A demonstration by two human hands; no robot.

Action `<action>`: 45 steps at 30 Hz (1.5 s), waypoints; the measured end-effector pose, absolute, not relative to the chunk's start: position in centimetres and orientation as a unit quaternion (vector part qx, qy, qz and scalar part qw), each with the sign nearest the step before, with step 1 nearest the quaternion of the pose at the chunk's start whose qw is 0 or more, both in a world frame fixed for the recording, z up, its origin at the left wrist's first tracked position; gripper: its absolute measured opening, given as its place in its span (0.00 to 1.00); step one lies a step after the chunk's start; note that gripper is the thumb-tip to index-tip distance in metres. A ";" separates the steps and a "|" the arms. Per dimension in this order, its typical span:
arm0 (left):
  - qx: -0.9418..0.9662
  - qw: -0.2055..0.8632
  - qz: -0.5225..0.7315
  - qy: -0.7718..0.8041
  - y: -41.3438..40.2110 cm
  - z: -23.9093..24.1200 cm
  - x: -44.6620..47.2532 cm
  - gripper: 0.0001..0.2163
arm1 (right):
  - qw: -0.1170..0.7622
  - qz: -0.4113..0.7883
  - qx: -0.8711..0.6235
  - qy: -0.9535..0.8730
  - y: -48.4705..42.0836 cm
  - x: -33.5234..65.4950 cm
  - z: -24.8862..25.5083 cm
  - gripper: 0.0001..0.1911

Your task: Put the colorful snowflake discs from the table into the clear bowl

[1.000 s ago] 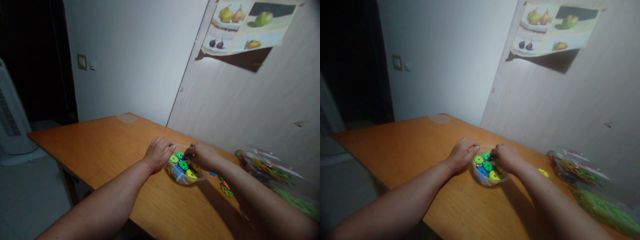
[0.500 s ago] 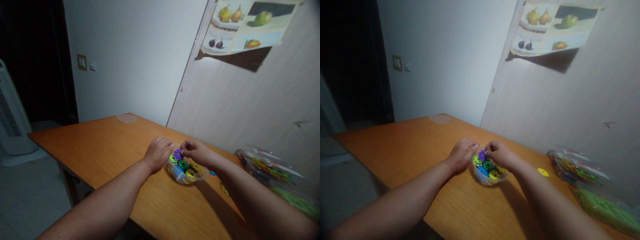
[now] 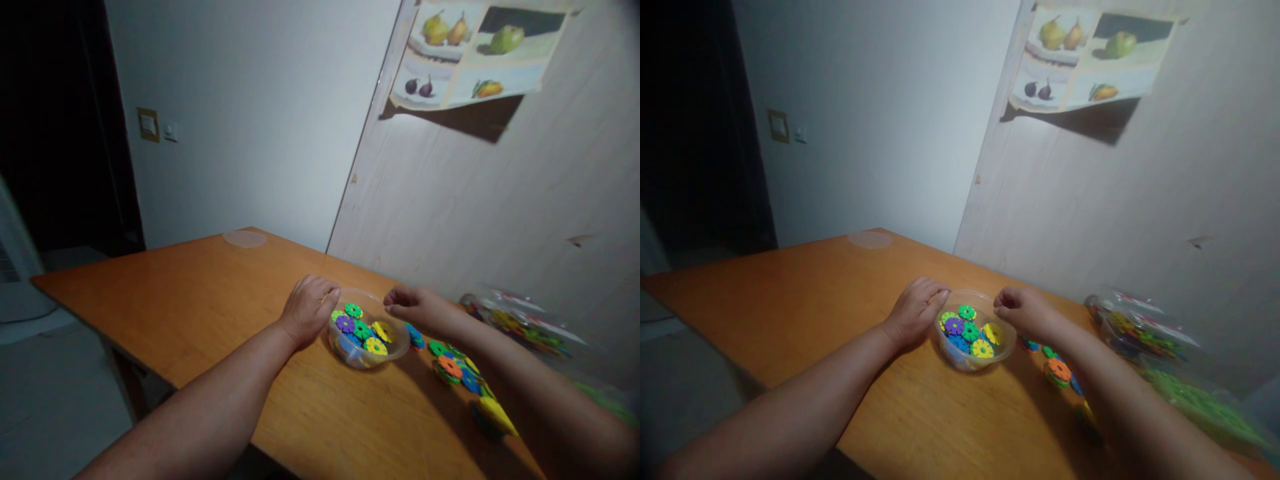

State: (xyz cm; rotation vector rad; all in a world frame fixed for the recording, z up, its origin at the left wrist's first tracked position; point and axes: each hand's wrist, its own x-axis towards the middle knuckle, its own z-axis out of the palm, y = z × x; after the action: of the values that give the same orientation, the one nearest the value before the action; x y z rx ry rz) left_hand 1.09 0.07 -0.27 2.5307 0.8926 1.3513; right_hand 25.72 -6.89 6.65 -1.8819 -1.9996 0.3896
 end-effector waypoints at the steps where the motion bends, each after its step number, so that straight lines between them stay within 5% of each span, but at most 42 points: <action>1: 0.840 0.069 0.450 0.296 0.1 -0.3 1.1 0.14 | 0.162 0.126 -0.656 -0.726 -7.4 25.3 6.7 0.10; 9: 0.836 0.069 0.456 0.298 0.0 -0.2 1.1 0.13 | 0.036 -0.029 -0.591 -0.805 -8.5 19.2 7.1 0.16; 20: 0.835 0.073 0.457 0.298 -0.1 -0.2 1.1 0.13 | -0.027 -0.066 -0.597 -0.799 -7.0 17.8 6.9 0.20; 32: 0.835 0.074 0.456 0.300 -0.3 -0.1 1.2 0.12 | 0.020 -0.029 -0.615 -0.787 -5.3 18.5 7.2 0.26; 38: 0.834 0.080 0.460 0.295 0.0 -0.2 1.1 0.12 | 0.120 0.032 -0.680 -0.723 -5.0 23.3 8.7 0.14; 45: 0.834 0.078 0.464 0.288 0.3 -0.5 1.1 0.12 | 0.047 0.019 -0.756 -0.652 -7.8 32.2 7.8 0.11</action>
State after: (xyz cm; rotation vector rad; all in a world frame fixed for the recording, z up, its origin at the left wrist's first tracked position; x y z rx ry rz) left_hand 1.12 0.26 -0.50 2.4972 0.8620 1.3888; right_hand 32.20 -7.79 7.78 -2.3071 -1.9907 0.0576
